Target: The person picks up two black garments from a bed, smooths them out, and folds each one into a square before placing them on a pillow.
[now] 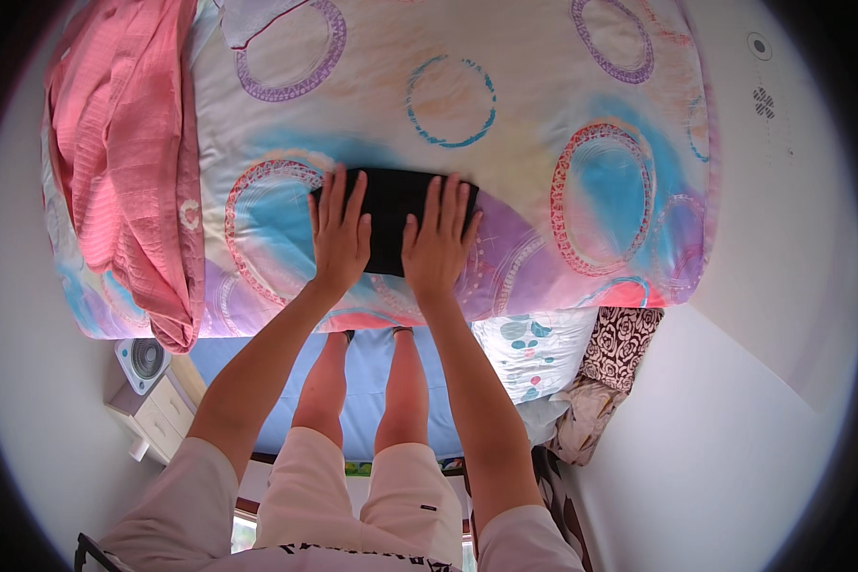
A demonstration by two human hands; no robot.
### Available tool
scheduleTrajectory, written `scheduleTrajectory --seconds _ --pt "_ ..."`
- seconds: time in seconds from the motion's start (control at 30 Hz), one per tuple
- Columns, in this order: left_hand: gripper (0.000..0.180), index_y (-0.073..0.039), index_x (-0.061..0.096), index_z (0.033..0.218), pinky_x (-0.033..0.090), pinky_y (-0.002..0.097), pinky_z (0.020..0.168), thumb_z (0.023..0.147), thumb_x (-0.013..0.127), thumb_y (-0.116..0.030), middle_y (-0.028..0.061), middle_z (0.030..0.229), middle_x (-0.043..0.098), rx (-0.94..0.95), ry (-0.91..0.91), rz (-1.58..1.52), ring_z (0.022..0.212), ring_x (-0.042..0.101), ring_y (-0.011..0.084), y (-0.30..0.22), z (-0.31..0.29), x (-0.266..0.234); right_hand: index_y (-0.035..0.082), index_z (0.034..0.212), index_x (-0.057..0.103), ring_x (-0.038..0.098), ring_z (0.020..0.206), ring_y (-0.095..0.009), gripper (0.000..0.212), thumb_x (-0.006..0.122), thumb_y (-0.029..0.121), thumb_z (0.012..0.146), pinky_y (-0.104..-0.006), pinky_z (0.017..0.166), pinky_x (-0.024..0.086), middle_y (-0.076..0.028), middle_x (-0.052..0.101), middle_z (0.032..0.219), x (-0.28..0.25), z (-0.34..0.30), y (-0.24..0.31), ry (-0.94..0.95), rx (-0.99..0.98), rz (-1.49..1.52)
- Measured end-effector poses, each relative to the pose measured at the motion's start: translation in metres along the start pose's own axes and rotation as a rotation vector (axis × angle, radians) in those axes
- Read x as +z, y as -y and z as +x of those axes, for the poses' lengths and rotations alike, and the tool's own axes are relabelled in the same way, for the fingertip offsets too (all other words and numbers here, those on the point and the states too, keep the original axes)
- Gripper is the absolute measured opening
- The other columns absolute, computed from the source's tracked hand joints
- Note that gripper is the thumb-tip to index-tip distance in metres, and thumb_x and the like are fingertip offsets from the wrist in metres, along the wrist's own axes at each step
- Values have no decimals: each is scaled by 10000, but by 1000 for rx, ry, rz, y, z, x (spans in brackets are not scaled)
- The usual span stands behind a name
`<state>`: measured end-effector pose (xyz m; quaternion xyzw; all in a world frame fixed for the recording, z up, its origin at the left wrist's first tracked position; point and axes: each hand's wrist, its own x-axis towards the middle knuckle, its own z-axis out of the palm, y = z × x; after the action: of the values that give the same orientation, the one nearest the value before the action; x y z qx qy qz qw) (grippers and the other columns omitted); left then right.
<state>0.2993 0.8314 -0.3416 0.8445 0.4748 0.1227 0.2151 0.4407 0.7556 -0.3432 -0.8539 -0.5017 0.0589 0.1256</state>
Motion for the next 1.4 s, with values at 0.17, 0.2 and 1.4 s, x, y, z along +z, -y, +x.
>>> scheduleTrajectory --seconds 0.17,0.2,1.4 --pt "870 -18 291 1591 324 512 1161 935 758 -346 269 1550 361 -282 -202 -218 1370 408 437 1 -3 -6 -17 1547 351 433 1435 -406 691 674 236 991 -485 1142 389 -271 391 1572 -11 4 -9 -162 169 260" --pt "870 -18 291 1591 324 512 1161 935 758 -346 269 1550 361 -280 -203 -219 1370 408 437 0 -5 -9 -17 1547 351 433 1435 -406 691 674 236 991 -485 1142 389 -271 391 1572 -16 5 -12 -164 169 259" --pt "298 -44 532 1192 519 420 816 976 703 -159 227 971 680 90 674 -689 960 671 456 -277 -167 151 -140 1377 528 633 1208 -435 522 606 257 1048 -421 1033 473 -331 650 1284 -52 -372 -277 -614 1262 551"
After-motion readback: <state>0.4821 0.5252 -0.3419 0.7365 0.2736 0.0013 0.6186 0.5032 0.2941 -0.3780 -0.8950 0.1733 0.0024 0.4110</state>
